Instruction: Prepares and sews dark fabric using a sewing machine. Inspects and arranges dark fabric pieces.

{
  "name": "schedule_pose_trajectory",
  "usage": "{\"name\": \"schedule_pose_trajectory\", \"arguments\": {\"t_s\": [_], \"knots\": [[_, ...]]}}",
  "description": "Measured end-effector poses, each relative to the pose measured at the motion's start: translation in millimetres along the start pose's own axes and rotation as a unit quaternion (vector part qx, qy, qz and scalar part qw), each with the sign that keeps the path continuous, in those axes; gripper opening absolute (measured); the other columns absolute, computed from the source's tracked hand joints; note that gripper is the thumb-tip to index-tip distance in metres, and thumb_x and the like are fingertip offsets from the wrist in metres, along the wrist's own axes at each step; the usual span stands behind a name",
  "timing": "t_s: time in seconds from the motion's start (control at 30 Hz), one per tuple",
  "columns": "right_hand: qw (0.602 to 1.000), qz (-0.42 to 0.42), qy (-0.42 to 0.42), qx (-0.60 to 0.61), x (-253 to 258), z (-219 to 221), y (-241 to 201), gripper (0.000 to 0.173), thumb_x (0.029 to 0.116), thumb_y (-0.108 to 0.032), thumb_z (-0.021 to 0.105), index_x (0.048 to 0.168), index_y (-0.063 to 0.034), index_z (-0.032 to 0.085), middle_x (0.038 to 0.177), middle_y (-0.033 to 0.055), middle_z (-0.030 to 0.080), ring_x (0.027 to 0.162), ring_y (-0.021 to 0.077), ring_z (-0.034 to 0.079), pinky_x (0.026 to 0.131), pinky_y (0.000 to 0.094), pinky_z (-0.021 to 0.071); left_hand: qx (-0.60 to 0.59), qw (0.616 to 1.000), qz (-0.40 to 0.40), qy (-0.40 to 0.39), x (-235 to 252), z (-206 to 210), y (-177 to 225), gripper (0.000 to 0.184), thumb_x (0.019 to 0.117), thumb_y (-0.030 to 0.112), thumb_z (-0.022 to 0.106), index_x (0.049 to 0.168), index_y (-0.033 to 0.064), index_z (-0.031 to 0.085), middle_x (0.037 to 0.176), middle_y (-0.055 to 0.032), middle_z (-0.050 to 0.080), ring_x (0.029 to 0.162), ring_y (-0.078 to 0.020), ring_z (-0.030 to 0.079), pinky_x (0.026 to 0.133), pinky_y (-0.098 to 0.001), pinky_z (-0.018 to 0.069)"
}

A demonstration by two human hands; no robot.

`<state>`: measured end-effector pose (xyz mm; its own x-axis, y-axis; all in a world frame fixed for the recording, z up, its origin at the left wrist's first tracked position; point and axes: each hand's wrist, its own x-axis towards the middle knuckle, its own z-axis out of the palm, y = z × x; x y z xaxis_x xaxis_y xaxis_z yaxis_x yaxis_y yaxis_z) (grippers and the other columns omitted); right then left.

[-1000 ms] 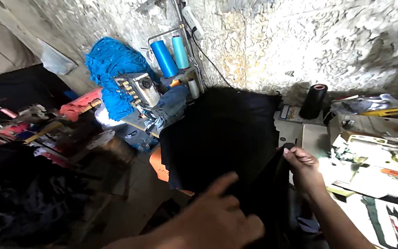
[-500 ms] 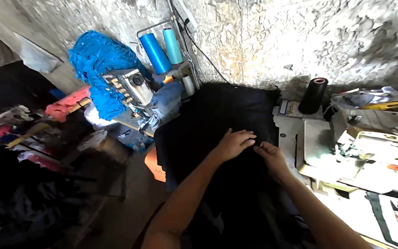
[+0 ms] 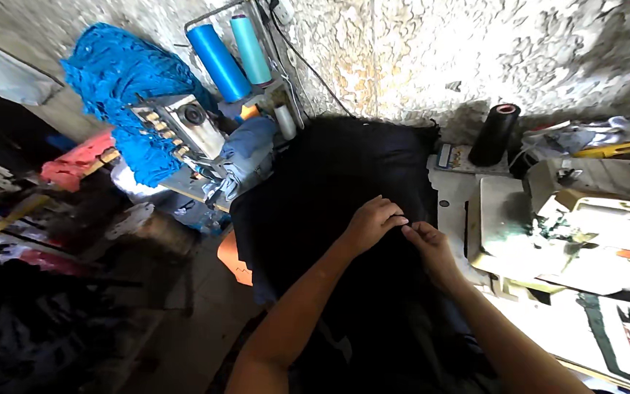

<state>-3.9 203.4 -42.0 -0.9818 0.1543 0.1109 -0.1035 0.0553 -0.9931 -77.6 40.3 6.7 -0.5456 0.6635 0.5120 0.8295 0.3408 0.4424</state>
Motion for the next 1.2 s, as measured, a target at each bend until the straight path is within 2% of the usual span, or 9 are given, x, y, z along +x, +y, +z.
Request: {"name": "schedule_pose_trajectory", "arguments": {"t_s": [0.17,0.27,0.5,0.67,0.97,1.03,1.07,1.13,1.2], "knots": [[0.999,-0.027,0.018,-0.031,-5,1,-1,0.018,0.1007,-0.013,0.063,0.085,-0.0053,0.065,0.067,-0.0064,0.058,0.062,-0.0025,0.053,0.061,0.0171,0.0453,-0.036,0.999,-0.021,-0.004,-1,0,2,0.015,0.0978,0.01,0.067,0.094,-0.0036,0.071,0.089,-0.0125,0.067,0.081,-0.019,0.066,0.077,-0.0318,0.0564],[0.999,-0.027,0.018,-0.034,-7,2,-6,0.015,0.0998,-0.012,0.064,0.087,-0.0041,0.066,0.068,-0.0057,0.06,0.062,-0.0032,0.054,0.062,0.0166,0.046,-0.021,1.0,-0.013,-0.006,-1,-1,4,0.017,0.0987,0.011,0.066,0.092,-0.0037,0.07,0.088,-0.0126,0.067,0.077,-0.0179,0.066,0.072,-0.0306,0.0564],[0.997,-0.027,0.019,-0.064,-8,1,-5,0.015,0.1,-0.015,0.064,0.089,-0.0045,0.065,0.068,-0.0049,0.058,0.062,-0.001,0.053,0.062,0.0199,0.0455,0.057,0.998,0.026,0.015,-2,0,10,0.016,0.099,0.01,0.064,0.1,-0.0014,0.075,0.091,-0.0136,0.071,0.08,-0.0245,0.07,0.073,-0.0407,0.0564],[0.998,-0.031,0.031,-0.039,-9,2,-6,0.014,0.0992,-0.013,0.065,0.088,-0.0055,0.067,0.069,-0.005,0.061,0.063,-0.001,0.056,0.063,0.0195,0.0476,0.079,0.997,0.011,0.008,-1,1,17,0.018,0.1004,0.013,0.062,0.101,-0.0019,0.073,0.096,-0.0142,0.071,0.089,-0.0268,0.07,0.082,-0.0417,0.0568],[0.999,-0.034,0.039,0.005,-13,4,-7,0.017,0.0971,-0.011,0.068,0.081,-0.0069,0.064,0.065,-0.0067,0.059,0.059,-0.0016,0.053,0.06,0.0175,0.0451,0.018,0.998,0.014,0.061,-9,12,12,0.016,0.0979,0.01,0.066,0.094,-0.0037,0.074,0.086,-0.0135,0.07,0.079,-0.0218,0.069,0.077,-0.0348,0.058],[0.997,-0.039,0.057,0.032,-16,5,-5,0.008,0.0951,-0.008,0.07,0.089,-0.006,0.066,0.071,-0.0053,0.064,0.064,-0.0011,0.058,0.064,0.0181,0.0495,0.006,0.997,0.013,0.072,-10,14,14,0.016,0.0975,0.009,0.066,0.094,-0.0043,0.074,0.086,-0.0134,0.07,0.077,-0.0193,0.069,0.075,-0.0311,0.0579],[0.996,-0.054,0.067,0.037,-19,5,-2,0.008,0.0942,-0.008,0.07,0.1,-0.0049,0.066,0.082,-0.0029,0.068,0.072,0.0001,0.063,0.069,0.0194,0.0538,-0.004,0.997,0.005,0.078,-11,13,16,0.016,0.0976,0.008,0.066,0.095,-0.0048,0.074,0.087,-0.0137,0.07,0.077,-0.0181,0.068,0.075,-0.0294,0.0578],[0.991,-0.105,0.083,0.01,-31,4,7,0.03,0.0941,-0.011,0.069,0.119,-0.0002,0.057,0.104,0.0058,0.065,0.083,0.0046,0.065,0.075,0.0221,0.0572,-0.002,0.995,-0.016,0.1,-14,11,24,0.016,0.0987,0.008,0.065,0.095,-0.0053,0.073,0.087,-0.014,0.069,0.076,-0.0173,0.067,0.073,-0.0283,0.057],[0.982,-0.147,0.103,-0.06,-49,1,20,0.038,0.0944,-0.016,0.07,0.119,0.0072,0.053,0.104,0.014,0.063,0.082,0.0085,0.064,0.073,0.0235,0.0557,0.058,0.991,-0.018,0.121,-17,8,31,0.018,0.0999,0.011,0.063,0.094,-0.0041,0.072,0.087,-0.0139,0.07,0.075,-0.0184,0.069,0.07,-0.0297,0.0579]]}}
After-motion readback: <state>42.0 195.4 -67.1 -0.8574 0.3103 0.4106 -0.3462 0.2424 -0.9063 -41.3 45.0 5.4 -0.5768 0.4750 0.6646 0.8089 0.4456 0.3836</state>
